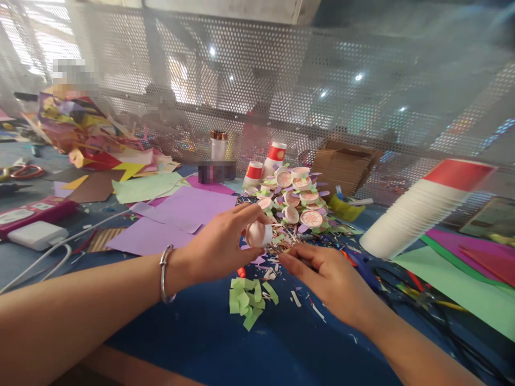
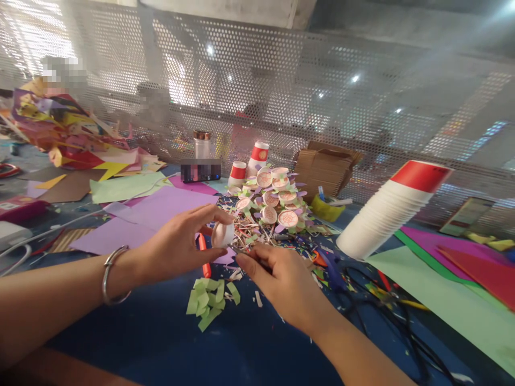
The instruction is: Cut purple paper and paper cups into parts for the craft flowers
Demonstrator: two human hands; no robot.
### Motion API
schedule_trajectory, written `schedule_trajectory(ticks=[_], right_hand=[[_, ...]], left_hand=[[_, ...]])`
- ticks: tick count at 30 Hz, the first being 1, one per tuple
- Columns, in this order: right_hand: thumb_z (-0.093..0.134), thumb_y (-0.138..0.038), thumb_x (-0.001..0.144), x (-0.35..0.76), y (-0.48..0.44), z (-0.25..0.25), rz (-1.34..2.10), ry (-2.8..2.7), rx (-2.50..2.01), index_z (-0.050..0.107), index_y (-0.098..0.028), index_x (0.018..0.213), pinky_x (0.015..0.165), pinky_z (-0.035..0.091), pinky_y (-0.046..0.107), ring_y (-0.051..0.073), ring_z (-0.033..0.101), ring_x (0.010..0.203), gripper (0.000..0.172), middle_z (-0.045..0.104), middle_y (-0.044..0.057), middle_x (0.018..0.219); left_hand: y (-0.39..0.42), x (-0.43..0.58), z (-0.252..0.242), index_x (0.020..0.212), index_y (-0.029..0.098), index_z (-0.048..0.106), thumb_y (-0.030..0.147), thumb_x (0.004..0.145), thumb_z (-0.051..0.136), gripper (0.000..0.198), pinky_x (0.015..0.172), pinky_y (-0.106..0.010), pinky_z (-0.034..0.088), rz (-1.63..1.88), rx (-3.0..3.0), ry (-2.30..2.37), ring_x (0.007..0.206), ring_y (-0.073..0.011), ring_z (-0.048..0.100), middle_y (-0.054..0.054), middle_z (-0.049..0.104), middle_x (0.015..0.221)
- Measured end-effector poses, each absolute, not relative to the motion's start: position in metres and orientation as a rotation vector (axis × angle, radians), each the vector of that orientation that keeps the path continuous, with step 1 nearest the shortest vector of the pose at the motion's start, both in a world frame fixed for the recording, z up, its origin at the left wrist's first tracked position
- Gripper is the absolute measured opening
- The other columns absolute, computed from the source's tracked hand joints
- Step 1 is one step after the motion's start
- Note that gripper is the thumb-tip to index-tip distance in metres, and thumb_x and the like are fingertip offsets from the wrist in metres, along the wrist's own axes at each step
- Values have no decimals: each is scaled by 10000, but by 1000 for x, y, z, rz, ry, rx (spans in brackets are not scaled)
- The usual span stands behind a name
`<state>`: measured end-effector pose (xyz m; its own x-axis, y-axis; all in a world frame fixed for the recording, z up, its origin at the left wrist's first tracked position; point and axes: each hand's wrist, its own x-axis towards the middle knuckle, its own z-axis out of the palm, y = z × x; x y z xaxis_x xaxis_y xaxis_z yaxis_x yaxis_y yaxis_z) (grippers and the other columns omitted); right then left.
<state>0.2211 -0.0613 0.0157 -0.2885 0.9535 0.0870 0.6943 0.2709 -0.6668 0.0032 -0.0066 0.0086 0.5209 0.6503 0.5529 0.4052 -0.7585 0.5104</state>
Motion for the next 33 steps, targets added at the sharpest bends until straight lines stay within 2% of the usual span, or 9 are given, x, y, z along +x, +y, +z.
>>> schedule_trajectory(ticks=[4, 7, 10, 18, 25, 33], right_hand=[[498, -578, 951, 227, -60, 19, 828, -1991, -1419, 530, -197, 695, 504, 253, 268, 110, 334, 563, 460, 379, -45, 620], [521, -569, 947, 231, -61, 21, 928, -1896, -1402, 577, -195, 743, 464, 211, 262, 94, 272, 515, 430, 333, -61, 606], [541, -572, 938, 233, -61, 21, 1020, -1847, -1392, 560, -196, 738, 436, 175, 260, 84, 237, 488, 426, 305, -71, 597], [527, -569, 950, 232, -61, 20, 1054, -1890, -1388, 543, -198, 713, 431, 170, 259, 78, 229, 474, 441, 286, -81, 572], [536, -555, 946, 232, -61, 21, 950, -1952, -1381, 553, -199, 683, 441, 201, 264, 93, 275, 500, 442, 341, -61, 582], [536, -572, 933, 234, -60, 20, 935, -2000, -1390, 489, -204, 652, 490, 227, 267, 109, 279, 552, 466, 296, -58, 614]], left_hand=[[1, 4, 3, 1142, 188, 553, 133, 747, 710, 429, 829, -309, 582, 1080, 2215, 752, 998, -180, 637, -53, 639, 1107], [1, 5, 2, 1170, 185, 540, 133, 754, 718, 456, 877, -296, 577, 1079, 2151, 657, 1045, -172, 625, -57, 617, 1153], [-2, 6, 2, 1181, 193, 543, 134, 758, 719, 462, 916, -312, 569, 1043, 2205, 632, 1068, -182, 616, -61, 612, 1181], [-5, 4, 4, 1192, 189, 532, 123, 756, 692, 469, 913, -337, 572, 1007, 2326, 650, 1081, -207, 615, -80, 629, 1196], [-3, 2, 6, 1177, 179, 552, 102, 764, 687, 441, 901, -353, 582, 1007, 2412, 591, 1093, -217, 632, -102, 650, 1217], [-3, 0, 9, 1161, 166, 551, 177, 796, 706, 396, 872, -305, 582, 927, 2365, 561, 1061, -192, 661, -107, 663, 1208]])
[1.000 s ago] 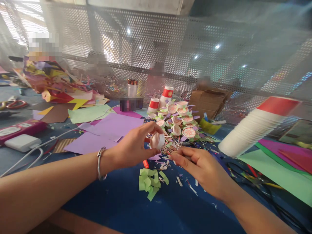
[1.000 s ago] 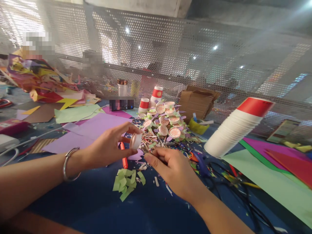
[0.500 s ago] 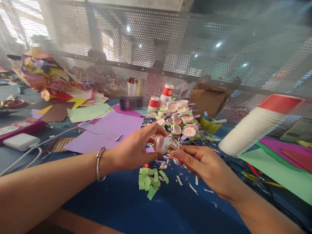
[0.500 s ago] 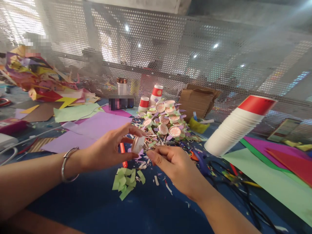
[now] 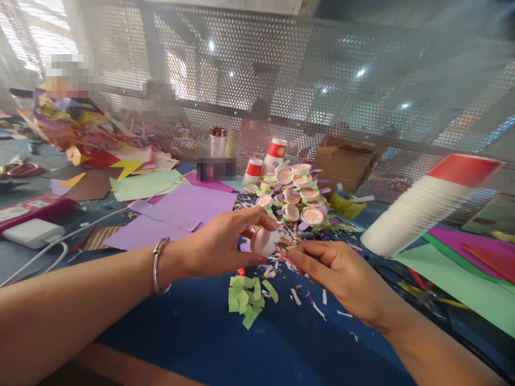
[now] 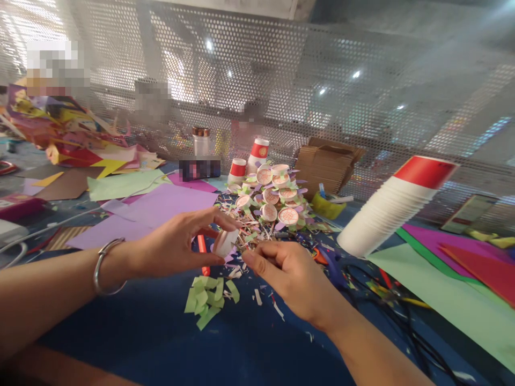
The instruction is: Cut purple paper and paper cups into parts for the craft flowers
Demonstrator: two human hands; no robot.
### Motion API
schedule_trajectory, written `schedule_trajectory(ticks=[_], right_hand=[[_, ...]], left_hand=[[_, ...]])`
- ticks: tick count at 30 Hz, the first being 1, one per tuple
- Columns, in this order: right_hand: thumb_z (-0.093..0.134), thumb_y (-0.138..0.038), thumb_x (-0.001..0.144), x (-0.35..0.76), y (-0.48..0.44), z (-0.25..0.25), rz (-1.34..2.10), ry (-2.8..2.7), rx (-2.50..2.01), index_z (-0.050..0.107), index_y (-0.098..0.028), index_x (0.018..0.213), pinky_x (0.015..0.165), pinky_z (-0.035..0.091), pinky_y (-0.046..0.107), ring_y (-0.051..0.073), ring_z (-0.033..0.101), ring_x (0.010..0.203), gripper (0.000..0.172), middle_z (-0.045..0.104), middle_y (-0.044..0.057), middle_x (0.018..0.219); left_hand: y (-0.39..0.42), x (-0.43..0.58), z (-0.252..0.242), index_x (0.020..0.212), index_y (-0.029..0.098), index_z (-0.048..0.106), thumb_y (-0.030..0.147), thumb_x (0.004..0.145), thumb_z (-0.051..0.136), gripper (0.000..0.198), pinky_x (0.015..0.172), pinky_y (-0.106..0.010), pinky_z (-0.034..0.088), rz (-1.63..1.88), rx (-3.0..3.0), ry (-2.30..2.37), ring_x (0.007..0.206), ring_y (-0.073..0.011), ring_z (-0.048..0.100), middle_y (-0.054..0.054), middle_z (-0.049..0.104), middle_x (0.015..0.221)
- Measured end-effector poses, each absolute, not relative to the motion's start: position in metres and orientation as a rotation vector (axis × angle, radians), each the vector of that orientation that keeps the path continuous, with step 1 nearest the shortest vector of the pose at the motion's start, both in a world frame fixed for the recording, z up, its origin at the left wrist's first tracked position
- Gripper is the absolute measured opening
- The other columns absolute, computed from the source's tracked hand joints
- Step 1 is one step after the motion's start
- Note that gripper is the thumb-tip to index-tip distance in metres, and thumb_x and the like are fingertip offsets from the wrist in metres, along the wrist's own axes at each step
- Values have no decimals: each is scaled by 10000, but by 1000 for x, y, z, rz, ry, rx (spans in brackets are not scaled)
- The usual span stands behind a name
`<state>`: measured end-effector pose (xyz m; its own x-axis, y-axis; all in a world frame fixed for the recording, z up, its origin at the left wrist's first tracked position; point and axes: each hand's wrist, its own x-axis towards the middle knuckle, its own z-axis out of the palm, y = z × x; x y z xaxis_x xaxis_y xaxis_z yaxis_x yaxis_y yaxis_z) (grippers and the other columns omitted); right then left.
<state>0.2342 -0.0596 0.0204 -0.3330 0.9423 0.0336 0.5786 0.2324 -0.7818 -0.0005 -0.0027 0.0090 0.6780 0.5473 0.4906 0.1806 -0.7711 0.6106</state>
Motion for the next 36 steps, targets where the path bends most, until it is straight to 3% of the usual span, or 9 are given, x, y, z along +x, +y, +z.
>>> schedule_trajectory(ticks=[7, 12, 18, 22, 26, 32, 36], right_hand=[[513, -599, 928, 231, -59, 18, 917, -2064, -1418, 546, -203, 694, 529, 269, 276, 130, 324, 590, 461, 353, -38, 640], [519, -600, 926, 230, -56, 16, 865, -2070, -1447, 469, -204, 655, 523, 254, 274, 127, 321, 598, 482, 337, -39, 635], [545, -616, 907, 231, -60, 22, 913, -1889, -1471, 504, -208, 703, 460, 219, 257, 98, 272, 510, 458, 310, -67, 589], [661, -559, 853, 228, -62, 19, 822, -1833, -1398, 573, -199, 802, 511, 322, 249, 116, 422, 586, 374, 483, -32, 672], [681, -478, 866, 225, -63, 10, 737, -1876, -1356, 611, -209, 901, 540, 354, 258, 133, 451, 618, 280, 552, -21, 707], [649, -417, 902, 223, -62, 5, 632, -1958, -1353, 610, -205, 829, 533, 338, 261, 127, 430, 593, 228, 535, -30, 665], [645, -432, 895, 222, -62, 4, 559, -1957, -1357, 629, -202, 814, 524, 341, 262, 126, 438, 570, 245, 527, -32, 629]], left_hand=[[-6, -6, 20, 1134, 174, 593, 65, 813, 607, 340, 917, -366, 533, 866, 2757, 549, 1086, -218, 635, -104, 677, 1161], [-6, -8, 23, 1129, 188, 613, 78, 843, 582, 309, 953, -412, 498, 852, 2873, 506, 1085, -232, 615, -102, 683, 1125], [8, -7, 14, 1069, 174, 621, 310, 780, 728, 337, 726, -304, 532, 743, 2116, 745, 843, -169, 648, -42, 678, 927], [2, 1, 19, 1007, 153, 644, 324, 866, 649, 222, 717, -272, 524, 556, 1687, 621, 789, -136, 633, -45, 673, 892], [-11, 8, 22, 964, 163, 675, 370, 909, 606, 225, 642, -237, 515, 465, 1639, 622, 762, -136, 628, -48, 683, 863], [-20, 12, 14, 945, 160, 684, 537, 930, 516, 412, 608, -243, 505, 482, 1744, 666, 679, -132, 612, -43, 675, 817], [-29, 11, 16, 906, 158, 675, 544, 883, 578, 398, 485, -199, 362, 514, 1995, 843, 563, -99, 480, 16, 562, 654]])
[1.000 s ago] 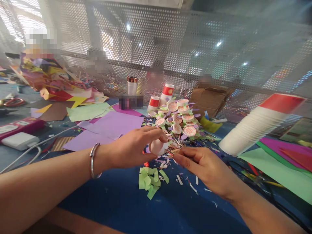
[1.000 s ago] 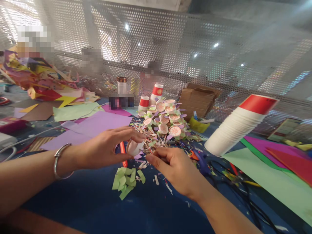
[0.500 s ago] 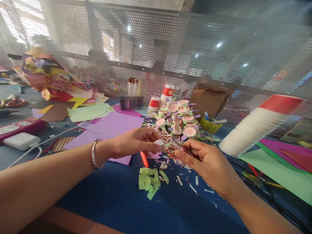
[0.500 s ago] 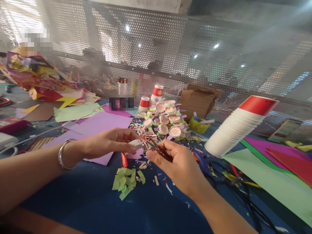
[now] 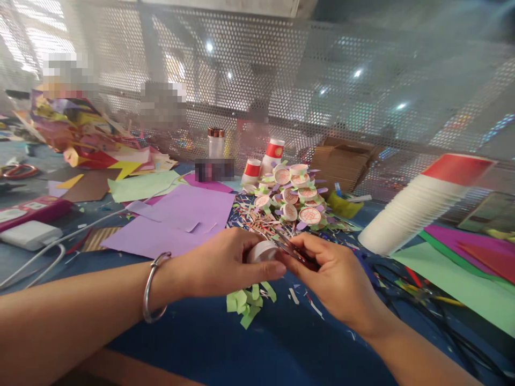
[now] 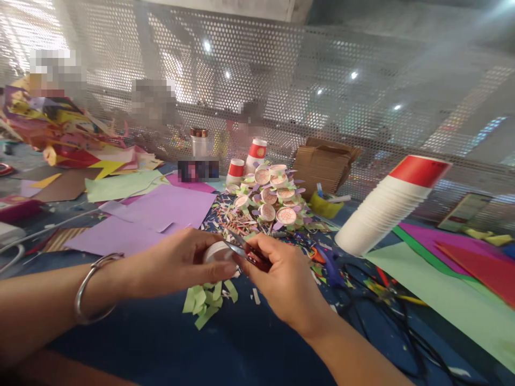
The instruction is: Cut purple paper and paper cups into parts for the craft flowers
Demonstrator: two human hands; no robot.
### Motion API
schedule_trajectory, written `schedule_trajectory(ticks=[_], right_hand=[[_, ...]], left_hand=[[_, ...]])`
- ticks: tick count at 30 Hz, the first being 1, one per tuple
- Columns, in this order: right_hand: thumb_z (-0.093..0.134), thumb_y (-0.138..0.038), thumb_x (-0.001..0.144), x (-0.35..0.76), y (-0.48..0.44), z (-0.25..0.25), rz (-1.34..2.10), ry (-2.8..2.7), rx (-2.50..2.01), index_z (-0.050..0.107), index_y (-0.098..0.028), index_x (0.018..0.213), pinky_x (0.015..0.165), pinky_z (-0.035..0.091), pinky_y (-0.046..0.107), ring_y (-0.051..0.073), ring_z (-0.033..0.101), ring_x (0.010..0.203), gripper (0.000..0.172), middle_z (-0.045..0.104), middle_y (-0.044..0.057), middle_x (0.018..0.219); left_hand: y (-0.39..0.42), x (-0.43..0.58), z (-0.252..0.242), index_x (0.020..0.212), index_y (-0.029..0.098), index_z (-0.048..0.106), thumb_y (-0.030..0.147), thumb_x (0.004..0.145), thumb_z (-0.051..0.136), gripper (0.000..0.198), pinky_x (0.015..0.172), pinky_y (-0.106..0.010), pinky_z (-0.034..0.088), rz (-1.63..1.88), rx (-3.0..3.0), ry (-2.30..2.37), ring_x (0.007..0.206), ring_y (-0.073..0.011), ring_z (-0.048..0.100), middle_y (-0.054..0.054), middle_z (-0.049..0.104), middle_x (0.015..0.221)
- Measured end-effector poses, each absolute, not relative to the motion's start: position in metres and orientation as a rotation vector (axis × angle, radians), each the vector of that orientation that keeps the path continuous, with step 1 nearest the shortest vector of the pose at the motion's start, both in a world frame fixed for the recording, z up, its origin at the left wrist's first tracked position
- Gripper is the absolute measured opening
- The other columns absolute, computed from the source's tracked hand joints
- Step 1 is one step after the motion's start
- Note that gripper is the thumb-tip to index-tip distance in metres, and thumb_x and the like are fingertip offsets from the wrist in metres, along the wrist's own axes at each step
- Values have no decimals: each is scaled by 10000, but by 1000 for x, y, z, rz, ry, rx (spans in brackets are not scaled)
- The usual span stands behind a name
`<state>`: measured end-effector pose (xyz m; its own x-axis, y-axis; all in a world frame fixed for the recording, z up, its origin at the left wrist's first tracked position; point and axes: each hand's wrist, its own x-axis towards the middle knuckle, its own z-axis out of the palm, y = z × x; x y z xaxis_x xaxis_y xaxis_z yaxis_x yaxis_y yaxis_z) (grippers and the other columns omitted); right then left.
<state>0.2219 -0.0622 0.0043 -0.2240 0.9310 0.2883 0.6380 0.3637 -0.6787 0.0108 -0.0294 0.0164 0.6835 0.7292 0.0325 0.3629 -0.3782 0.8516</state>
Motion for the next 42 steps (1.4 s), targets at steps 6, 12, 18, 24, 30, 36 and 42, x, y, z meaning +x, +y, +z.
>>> schedule_trajectory(ticks=[6, 12, 18, 24, 30, 36, 42], right_hand=[[655, -440, 887, 220, -63, 5, 764, -1927, -1324, 635, -184, 792, 515, 317, 256, 115, 402, 571, 274, 512, -29, 635], [737, -405, 832, 221, -66, 17, 1166, -1845, -1195, 620, -173, 755, 514, 260, 250, 102, 340, 583, 271, 453, -45, 635], [766, -369, 819, 222, -70, 26, 1302, -1854, -1128, 602, -176, 738, 492, 225, 243, 89, 299, 552, 266, 409, -63, 601], [737, -385, 853, 226, -58, 14, 1196, -1729, -1106, 591, -191, 779, 510, 273, 230, 88, 356, 579, 254, 483, -50, 678], [612, -535, 909, 230, -56, 12, 940, -1786, -1222, 614, -190, 936, 511, 288, 244, 103, 353, 569, 345, 488, -40, 674], [557, -495, 951, 227, -62, 9, 693, -1987, -1321, 590, -217, 906, 533, 307, 265, 128, 396, 600, 283, 467, -41, 666], [549, -487, 953, 227, -63, 9, 643, -2002, -1283, 587, -208, 885, 525, 326, 269, 128, 415, 579, 289, 484, -40, 645]], left_hand=[[-32, 9, 21, 816, 163, 663, 375, 894, 559, 248, 484, -208, 325, 507, 2188, 932, 562, -99, 463, 20, 570, 643], [-24, 3, 28, 841, 151, 638, 398, 925, 568, 270, 506, -179, 354, 406, 2077, 649, 597, -82, 457, 23, 550, 680], [-22, 1, 30, 830, 158, 623, 384, 901, 635, 237, 483, -168, 371, 306, 1928, 478, 551, -68, 462, 37, 528, 656], [-22, 8, 16, 963, 160, 631, 437, 905, 618, 283, 495, -182, 460, 445, 1753, 656, 551, -80, 591, -17, 669, 807], [-13, 12, 9, 988, 155, 582, 332, 896, 642, 208, 581, -196, 461, 655, 1608, 630, 737, -125, 654, -36, 679, 863], [-12, 14, 6, 982, 119, 584, 276, 895, 650, 191, 680, -214, 424, 847, 1543, 540, 720, -87, 540, 3, 591, 791], [-17, 16, 6, 929, 126, 568, 227, 883, 670, 150, 657, -196, 398, 833, 1532, 547, 719, -78, 519, 14, 586, 784]])
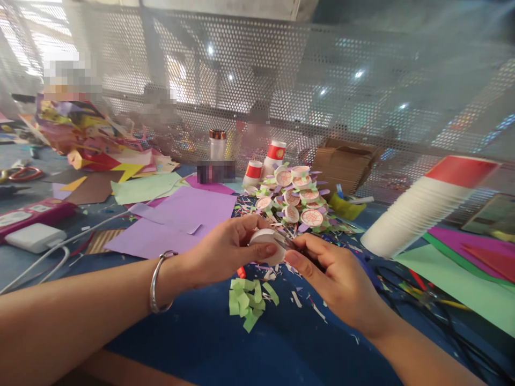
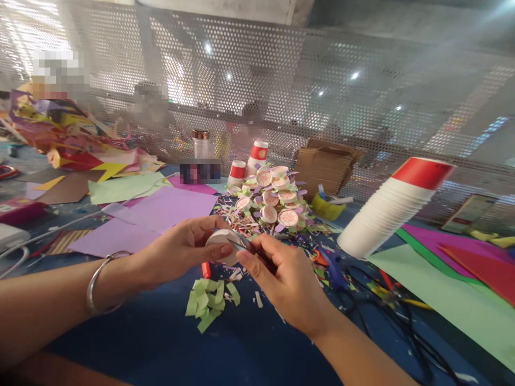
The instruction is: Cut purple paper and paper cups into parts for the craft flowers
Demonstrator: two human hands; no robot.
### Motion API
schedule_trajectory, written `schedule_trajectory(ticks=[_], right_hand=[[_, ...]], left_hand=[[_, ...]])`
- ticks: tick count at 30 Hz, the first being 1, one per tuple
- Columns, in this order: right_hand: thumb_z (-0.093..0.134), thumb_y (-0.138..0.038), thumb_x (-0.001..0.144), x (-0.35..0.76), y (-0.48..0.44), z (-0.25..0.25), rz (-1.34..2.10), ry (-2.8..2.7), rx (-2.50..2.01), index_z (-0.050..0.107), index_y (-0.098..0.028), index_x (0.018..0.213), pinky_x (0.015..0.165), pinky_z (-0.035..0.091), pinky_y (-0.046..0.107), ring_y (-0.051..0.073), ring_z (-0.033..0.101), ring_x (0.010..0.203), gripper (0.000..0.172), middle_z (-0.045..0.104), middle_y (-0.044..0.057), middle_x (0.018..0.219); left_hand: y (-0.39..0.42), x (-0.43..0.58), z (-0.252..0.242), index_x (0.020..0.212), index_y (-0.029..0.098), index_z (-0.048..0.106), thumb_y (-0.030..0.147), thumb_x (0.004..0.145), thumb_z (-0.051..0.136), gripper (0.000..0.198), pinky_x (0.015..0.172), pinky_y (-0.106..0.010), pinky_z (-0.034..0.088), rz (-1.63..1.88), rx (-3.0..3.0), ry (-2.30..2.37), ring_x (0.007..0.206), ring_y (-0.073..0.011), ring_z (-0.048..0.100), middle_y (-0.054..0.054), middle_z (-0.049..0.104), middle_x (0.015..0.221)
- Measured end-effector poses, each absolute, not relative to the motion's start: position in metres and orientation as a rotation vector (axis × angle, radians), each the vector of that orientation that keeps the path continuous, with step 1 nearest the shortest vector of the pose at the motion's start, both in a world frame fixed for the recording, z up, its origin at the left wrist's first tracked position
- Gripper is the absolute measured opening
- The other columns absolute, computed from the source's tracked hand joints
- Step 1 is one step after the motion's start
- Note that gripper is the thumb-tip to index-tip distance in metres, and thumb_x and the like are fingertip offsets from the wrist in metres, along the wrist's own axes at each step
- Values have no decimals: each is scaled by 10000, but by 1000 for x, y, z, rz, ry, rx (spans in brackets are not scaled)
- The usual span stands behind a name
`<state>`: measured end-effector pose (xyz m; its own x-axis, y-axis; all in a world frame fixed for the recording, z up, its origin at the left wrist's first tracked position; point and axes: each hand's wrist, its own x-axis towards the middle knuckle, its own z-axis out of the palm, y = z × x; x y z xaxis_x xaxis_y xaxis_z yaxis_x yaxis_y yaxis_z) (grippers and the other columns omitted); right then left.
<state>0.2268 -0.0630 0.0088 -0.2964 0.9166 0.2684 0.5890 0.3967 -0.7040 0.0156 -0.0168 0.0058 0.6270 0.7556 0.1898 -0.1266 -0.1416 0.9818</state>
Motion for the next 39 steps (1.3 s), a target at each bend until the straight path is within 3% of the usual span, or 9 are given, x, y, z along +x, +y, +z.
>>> schedule_trajectory(ticks=[8, 23, 31, 39], right_hand=[[564, -432, 956, 226, -66, 11, 477, -2051, -1247, 559, -208, 816, 489, 321, 243, 104, 396, 526, 264, 433, -65, 590], [550, -425, 972, 223, -72, 15, 335, -2111, -1156, 546, -206, 780, 466, 352, 220, 90, 429, 496, 292, 467, -60, 581], [558, -397, 971, 222, -75, 17, 267, -2138, -1161, 517, -218, 776, 469, 361, 232, 97, 427, 490, 268, 453, -57, 575], [554, -378, 978, 222, -75, 20, 174, -2192, -1125, 515, -216, 775, 459, 335, 239, 85, 405, 469, 262, 443, -60, 572]], left_hand=[[-16, 15, 9, 905, 131, 612, 167, 878, 655, 62, 625, -179, 402, 815, 1606, 536, 686, -66, 507, 28, 588, 761], [-13, 16, 8, 899, 123, 678, 156, 850, 683, 59, 639, -176, 424, 746, 1559, 427, 677, -64, 535, 11, 626, 756], [-21, 14, 11, 865, 145, 697, 311, 849, 695, 167, 565, -202, 430, 822, 1803, 638, 611, -93, 534, 3, 621, 697], [-28, 12, 15, 837, 146, 725, 293, 849, 676, 155, 555, -198, 394, 826, 1873, 658, 610, -90, 500, 11, 601, 665]])
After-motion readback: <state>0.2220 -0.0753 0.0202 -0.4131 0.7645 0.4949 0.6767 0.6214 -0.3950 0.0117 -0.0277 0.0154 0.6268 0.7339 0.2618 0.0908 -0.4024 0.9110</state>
